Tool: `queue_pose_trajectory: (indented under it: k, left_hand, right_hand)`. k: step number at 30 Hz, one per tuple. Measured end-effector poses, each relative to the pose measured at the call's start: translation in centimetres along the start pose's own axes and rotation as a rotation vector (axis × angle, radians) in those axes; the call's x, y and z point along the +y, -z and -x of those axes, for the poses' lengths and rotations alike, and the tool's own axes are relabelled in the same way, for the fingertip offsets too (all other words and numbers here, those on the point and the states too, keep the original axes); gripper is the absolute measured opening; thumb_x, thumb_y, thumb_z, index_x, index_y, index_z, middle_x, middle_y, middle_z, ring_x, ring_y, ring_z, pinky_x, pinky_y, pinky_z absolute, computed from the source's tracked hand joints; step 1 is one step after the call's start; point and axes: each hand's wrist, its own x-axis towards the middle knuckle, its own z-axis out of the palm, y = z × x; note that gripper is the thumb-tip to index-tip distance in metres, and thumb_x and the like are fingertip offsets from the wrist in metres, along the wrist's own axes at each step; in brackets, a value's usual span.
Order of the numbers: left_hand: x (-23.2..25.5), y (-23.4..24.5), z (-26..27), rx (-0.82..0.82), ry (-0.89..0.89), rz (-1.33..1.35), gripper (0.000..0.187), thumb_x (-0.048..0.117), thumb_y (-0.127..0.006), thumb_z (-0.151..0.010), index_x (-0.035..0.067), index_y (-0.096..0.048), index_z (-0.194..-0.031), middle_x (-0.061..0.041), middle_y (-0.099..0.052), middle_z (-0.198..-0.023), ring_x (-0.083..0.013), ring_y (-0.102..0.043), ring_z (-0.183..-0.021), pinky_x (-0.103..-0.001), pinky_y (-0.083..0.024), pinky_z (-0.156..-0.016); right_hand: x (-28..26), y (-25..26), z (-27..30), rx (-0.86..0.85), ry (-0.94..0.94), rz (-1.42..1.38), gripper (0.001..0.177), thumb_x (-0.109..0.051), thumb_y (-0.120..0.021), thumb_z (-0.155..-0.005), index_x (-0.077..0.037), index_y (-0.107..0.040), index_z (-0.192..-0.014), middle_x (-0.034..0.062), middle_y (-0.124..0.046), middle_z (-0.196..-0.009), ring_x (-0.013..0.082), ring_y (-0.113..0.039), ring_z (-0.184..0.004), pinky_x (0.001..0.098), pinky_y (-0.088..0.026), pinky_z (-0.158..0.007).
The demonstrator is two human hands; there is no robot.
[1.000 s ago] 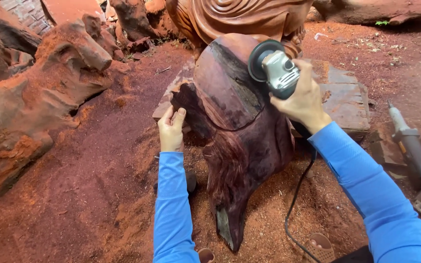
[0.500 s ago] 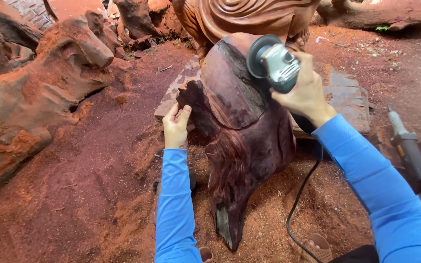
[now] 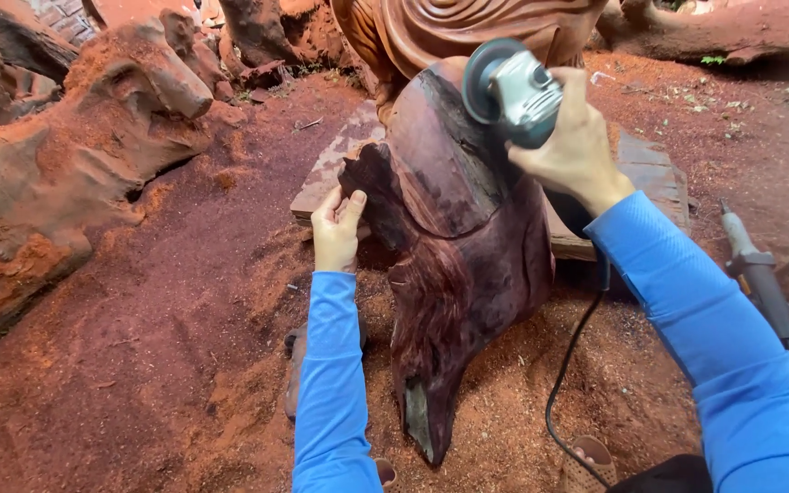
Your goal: Using an angle grinder to carve and shape a large wooden sculpture
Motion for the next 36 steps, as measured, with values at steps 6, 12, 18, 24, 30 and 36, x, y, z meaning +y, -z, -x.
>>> queue_pose_trajectory:
  k: [6, 12, 18, 24, 30, 36]
  left_hand:
    - [0.5, -0.2, 0.2, 0.002, -0.012, -0.007, 0.042, 0.019, -0.071, -0.093, -0.001, -0.064, -0.129, -0.013, -0.076, -0.106, -0.0128, -0.071, -0.084, -0.019, -0.056, -0.063]
    - [0.6, -0.1, 0.1, 0.024, 0.018, -0.068, 0.047, 0.027, -0.073, -0.09, 0.0, -0.066, -0.128, -0.012, -0.077, -0.103, -0.0124, -0.072, -0.079, -0.02, -0.056, -0.054]
    - [0.8, 0.0, 0.1, 0.006, 0.011, -0.069, 0.047, 0.028, -0.073, -0.09, 0.0, -0.066, -0.127, -0.012, -0.077, -0.103, -0.012, -0.07, -0.077, -0.02, -0.054, -0.054]
    - [0.7, 0.0, 0.0, 0.001, -0.01, -0.043, 0.042, 0.021, -0.073, -0.091, -0.002, -0.067, -0.126, -0.012, -0.076, -0.099, -0.0109, -0.068, -0.074, -0.019, -0.054, -0.055]
    - [1.0, -0.1, 0.1, 0.019, 0.02, -0.06, 0.045, 0.022, -0.072, -0.091, -0.001, -0.066, -0.128, -0.012, -0.077, -0.1, -0.0111, -0.069, -0.073, -0.019, -0.053, -0.051]
    - [0.0, 0.1, -0.2, -0.021, -0.049, 0.006, 0.04, 0.014, -0.072, -0.092, -0.006, -0.065, -0.126, -0.015, -0.076, -0.109, -0.0141, -0.071, -0.089, -0.02, -0.056, -0.078]
  right_hand:
    - [-0.5, 0.3, -0.8, 0.003, -0.053, -0.016, 0.073, -0.009, -0.08, -0.075, 0.008, -0.033, -0.129, 0.0331, -0.066, -0.105, 0.0424, -0.071, -0.084, 0.044, -0.059, -0.066]
    - [-1.2, -0.1, -2.6, 0.069, -0.047, 0.014, 0.07, -0.007, -0.078, -0.079, 0.006, -0.031, -0.129, 0.0336, -0.068, -0.102, 0.0451, -0.073, -0.083, 0.0473, -0.059, -0.062]
    - [-1.7, -0.2, -3.6, 0.029, -0.005, -0.001, 0.071, -0.007, -0.08, -0.079, 0.008, -0.031, -0.128, 0.0358, -0.066, -0.105, 0.0458, -0.072, -0.083, 0.0459, -0.059, -0.062]
    - [-2.0, -0.5, -4.9, -0.041, -0.014, -0.005, 0.07, -0.003, -0.08, -0.075, 0.007, -0.032, -0.125, 0.0363, -0.064, -0.108, 0.0478, -0.071, -0.087, 0.0483, -0.063, -0.066]
    - [-2.5, -0.3, -5.4, -0.092, -0.101, -0.011, 0.075, -0.007, -0.081, -0.072, 0.008, -0.034, -0.129, 0.0346, -0.065, -0.109, 0.0459, -0.07, -0.089, 0.0472, -0.062, -0.069]
    - [-2.1, -0.1, -6.3, -0.157, -0.169, -0.016, 0.08, -0.008, -0.084, -0.068, 0.005, -0.032, -0.127, 0.0331, -0.064, -0.11, 0.0459, -0.069, -0.092, 0.0493, -0.062, -0.07]
